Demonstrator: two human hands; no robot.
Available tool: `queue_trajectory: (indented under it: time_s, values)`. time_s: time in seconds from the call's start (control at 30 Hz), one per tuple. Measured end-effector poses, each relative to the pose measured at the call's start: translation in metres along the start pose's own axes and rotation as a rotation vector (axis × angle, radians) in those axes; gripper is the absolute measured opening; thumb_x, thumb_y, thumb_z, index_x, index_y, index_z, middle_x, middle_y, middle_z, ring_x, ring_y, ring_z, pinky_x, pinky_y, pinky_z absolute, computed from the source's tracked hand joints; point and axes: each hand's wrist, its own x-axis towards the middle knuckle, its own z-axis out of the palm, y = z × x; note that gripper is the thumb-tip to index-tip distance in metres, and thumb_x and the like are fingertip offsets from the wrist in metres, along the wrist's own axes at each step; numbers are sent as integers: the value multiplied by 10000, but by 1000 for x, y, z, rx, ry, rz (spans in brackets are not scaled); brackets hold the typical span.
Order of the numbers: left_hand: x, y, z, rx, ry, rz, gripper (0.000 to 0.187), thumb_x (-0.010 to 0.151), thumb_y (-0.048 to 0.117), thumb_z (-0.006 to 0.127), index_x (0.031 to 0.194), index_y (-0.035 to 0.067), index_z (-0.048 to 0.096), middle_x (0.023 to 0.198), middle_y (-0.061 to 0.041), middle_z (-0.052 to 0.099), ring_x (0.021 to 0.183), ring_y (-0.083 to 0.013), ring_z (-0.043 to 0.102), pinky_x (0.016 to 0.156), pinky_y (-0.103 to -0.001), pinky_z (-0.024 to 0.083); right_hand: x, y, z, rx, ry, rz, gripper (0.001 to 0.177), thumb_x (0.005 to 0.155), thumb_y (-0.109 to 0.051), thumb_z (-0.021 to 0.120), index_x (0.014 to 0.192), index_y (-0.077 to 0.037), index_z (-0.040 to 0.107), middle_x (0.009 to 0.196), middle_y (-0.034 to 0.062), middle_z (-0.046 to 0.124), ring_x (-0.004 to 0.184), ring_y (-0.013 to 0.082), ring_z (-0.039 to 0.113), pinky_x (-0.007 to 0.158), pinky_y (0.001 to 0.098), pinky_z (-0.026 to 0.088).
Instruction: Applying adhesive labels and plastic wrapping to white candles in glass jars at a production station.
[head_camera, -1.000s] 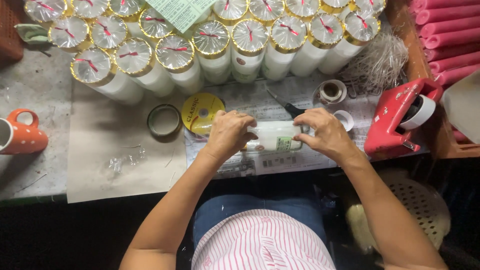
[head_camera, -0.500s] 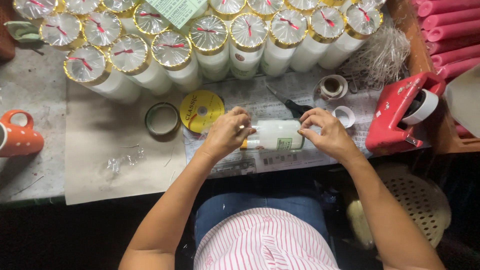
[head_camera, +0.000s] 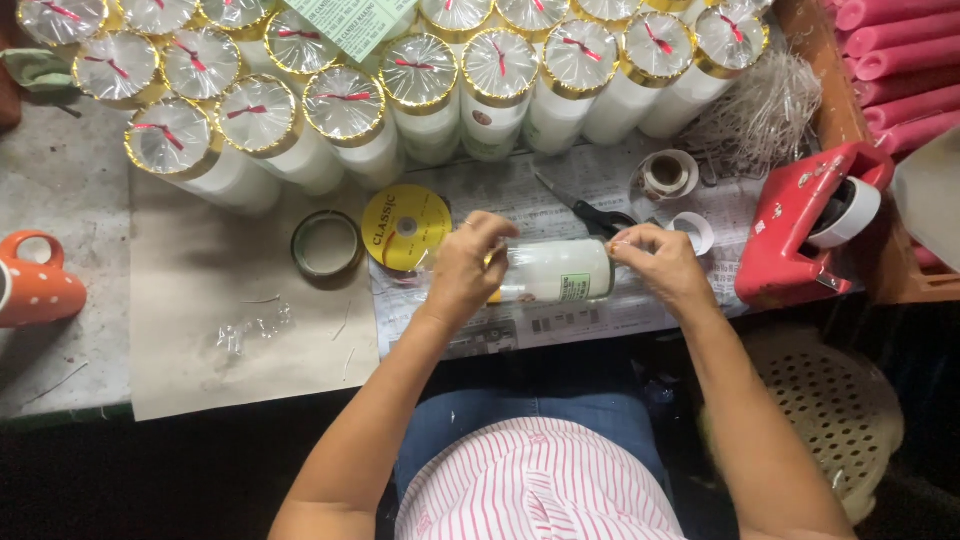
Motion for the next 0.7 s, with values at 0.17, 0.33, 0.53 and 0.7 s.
queue_trajectory:
  time_s: [0.17,0.33,0.53,0.7]
  values:
    - [-13,-16,17,304,4,230,229,863,123,643,971,308,723,1030,97,705,986,-150,681,843,-323,498,-3,31,5,292,88,286,155,856,-170,761,843,-25,709,1022,112,725,847,156,671,709,314,607]
    - [-24,22,-19,324,-124,303,359,896,289,561,1213,166,676,1212,-81,708,1204,-298,627,928,-416,484,-2,46,-5,310,135,321,222,895,-234,773,910,-17,734,883,132,728,700,188,720,586,289,604]
    - [-29,2,1,544,-216,322,908,590,365,911,1369,129,508,1338,-152,591,1237,-376,577,945,-435,519,-21,42,-30,183,267,277,192,959,-173,717,1069,-18,740,982,137,726,944,185,715,732,320,628]
    - [-21,-23,6,470,-171,362,864,621,299,891,1357,48,514,1423,-220,510,1255,-430,501,1082,-502,434,-84,-27,-94,-529,683,-475,166,1015,91,558,983,69,719,972,198,703,927,350,653,899,445,504]
